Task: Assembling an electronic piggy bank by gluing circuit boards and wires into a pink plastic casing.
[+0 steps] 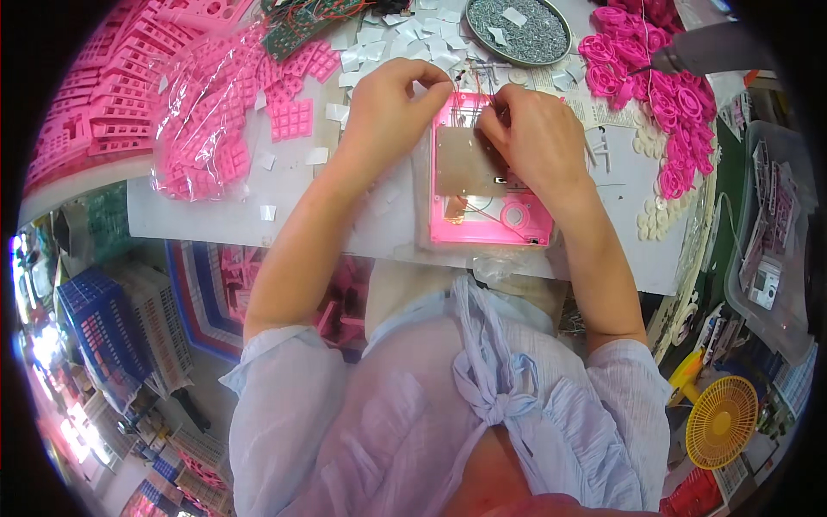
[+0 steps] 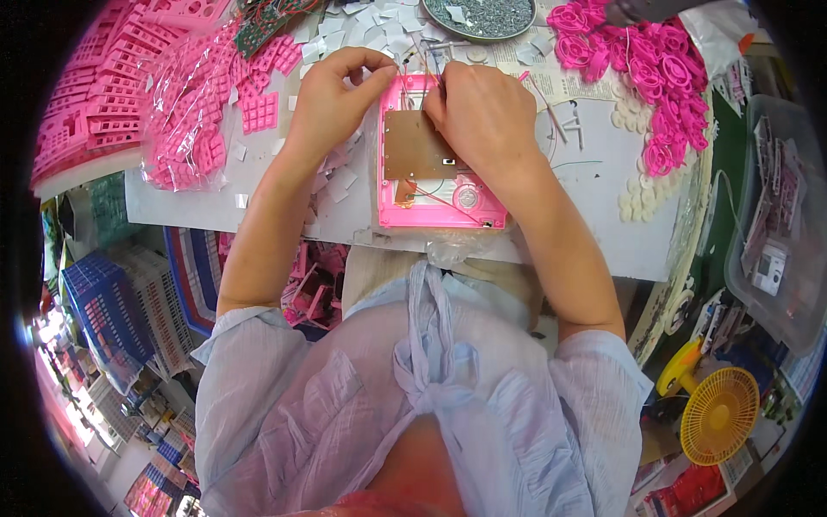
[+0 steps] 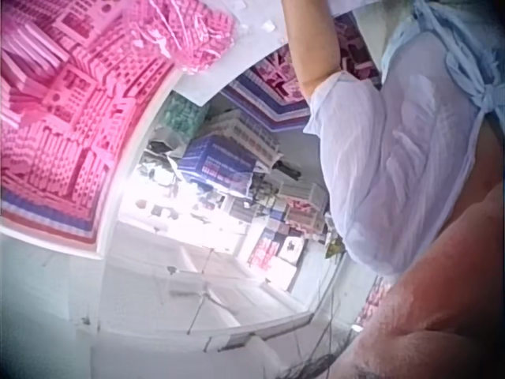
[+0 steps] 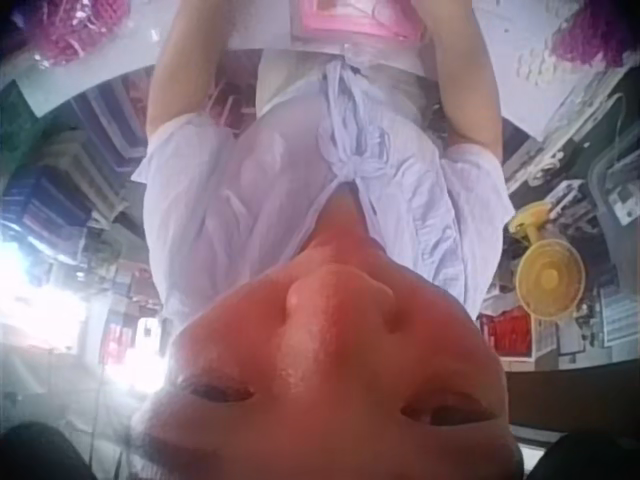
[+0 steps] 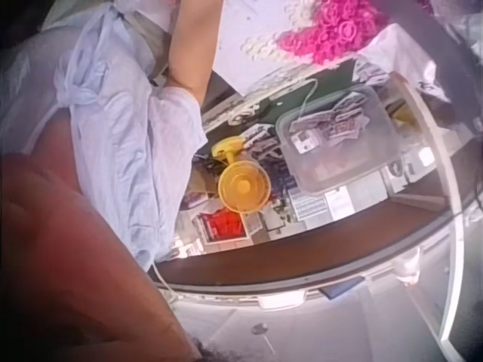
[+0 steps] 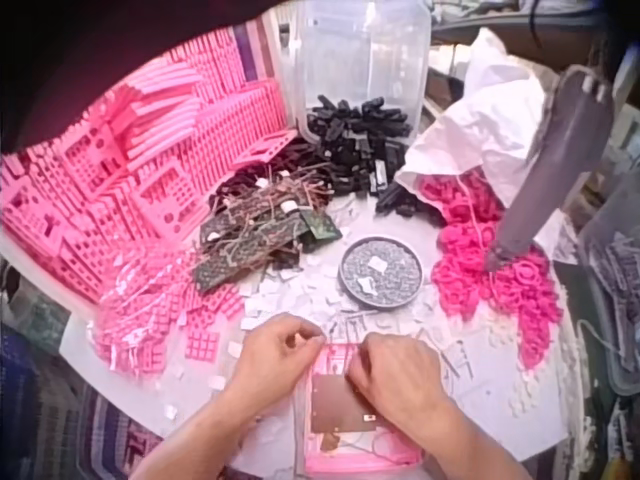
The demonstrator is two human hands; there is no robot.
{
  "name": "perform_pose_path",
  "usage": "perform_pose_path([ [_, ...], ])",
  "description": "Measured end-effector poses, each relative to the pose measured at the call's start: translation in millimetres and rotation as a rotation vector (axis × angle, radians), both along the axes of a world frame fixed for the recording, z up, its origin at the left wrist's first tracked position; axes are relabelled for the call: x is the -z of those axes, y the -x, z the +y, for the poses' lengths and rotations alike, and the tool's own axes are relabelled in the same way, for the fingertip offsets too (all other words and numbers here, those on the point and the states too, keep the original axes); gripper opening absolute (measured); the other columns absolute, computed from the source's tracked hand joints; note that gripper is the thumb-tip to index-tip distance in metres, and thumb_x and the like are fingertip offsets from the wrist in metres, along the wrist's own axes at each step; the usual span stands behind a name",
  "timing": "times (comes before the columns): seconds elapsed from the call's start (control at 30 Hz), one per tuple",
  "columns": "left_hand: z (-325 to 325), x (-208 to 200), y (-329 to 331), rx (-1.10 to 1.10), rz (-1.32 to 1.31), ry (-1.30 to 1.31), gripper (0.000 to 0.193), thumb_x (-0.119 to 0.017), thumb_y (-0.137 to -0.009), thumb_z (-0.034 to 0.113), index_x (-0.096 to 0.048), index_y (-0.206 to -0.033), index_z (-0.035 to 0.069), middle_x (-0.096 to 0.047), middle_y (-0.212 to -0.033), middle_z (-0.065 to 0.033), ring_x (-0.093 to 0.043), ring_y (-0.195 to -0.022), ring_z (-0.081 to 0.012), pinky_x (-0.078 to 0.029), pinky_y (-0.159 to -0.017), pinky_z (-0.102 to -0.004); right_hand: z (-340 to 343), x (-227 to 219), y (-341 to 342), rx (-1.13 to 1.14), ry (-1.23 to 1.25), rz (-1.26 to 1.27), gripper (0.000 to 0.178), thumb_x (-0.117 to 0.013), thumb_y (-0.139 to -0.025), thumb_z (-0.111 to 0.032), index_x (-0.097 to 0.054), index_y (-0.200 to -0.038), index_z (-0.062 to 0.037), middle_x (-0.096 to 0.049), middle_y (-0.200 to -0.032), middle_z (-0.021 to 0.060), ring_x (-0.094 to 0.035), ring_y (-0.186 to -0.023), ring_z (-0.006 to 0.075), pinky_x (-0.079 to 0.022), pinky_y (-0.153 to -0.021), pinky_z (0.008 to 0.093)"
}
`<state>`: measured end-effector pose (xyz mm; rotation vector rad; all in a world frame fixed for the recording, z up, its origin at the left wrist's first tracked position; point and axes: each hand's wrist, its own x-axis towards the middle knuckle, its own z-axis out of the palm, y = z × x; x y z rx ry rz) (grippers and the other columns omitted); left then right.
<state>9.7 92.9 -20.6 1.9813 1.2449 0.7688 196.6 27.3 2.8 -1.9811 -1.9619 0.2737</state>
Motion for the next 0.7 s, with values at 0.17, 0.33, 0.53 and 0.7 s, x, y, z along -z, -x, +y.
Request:
perform_pose_path([
  [0.17,-6,7,-10,-0.077,0.117,-0.141,0.027,-0.076,-0.085,0.029,-0.075,-0.096,0.004,-0.073,-0.097,-0.0081,-0.065,-0.086,-0.0210,-0.050,-0.078,-0.0333,0,6,-2,-0.026,-0.071,-0.012,0.020,-0.067,-0.084,-0.022,-0.069,-0.082,-0.0023,-0.069,-0.075,0.0167,-0.069,-0.073,0.0353,-0.054,-0.063,0.0462],
  [0.33,-11,7,-14,-0.007,-0.080,-0.371,0.018,-0.076,-0.085,0.020,-0.076,-0.094,0.004,-0.073,-0.092,-0.0092,-0.066,-0.085,-0.0222,-0.051,-0.079,-0.0335,-16,1,-3,0.027,-0.099,0.381,0.018,-0.068,-0.085,-0.023,-0.070,-0.090,-0.0060,-0.069,-0.080,0.0115,-0.067,-0.072,0.0326,-0.055,-0.068,0.0433],
  [0.53,-22,-10,-23,0.117,-0.155,-0.008,0.011,-0.075,-0.084,0.013,-0.076,-0.093,0.005,-0.073,-0.088,-0.0082,-0.067,-0.082,-0.0234,-0.052,-0.075,-0.0352,-25,-8,-27,-0.668,-0.124,0.272,0.015,-0.067,-0.080,-0.011,-0.071,-0.095,-0.0077,-0.070,-0.092,0.0075,-0.064,-0.090,0.0290,-0.054,-0.077,0.0386],
  [0.7,-20,-5,-24,0.338,0.004,-0.506,0.014,-0.074,-0.084,0.012,-0.074,-0.098,0.008,-0.069,-0.082,-0.0086,-0.063,-0.077,-0.0277,-0.051,-0.072,-0.0396,24,-15,-60,-0.455,-0.312,0.345,0.020,-0.064,-0.079,-0.005,-0.071,-0.098,-0.0070,-0.070,-0.098,0.0093,-0.064,-0.095,0.0290,-0.054,-0.081,0.0399],
])
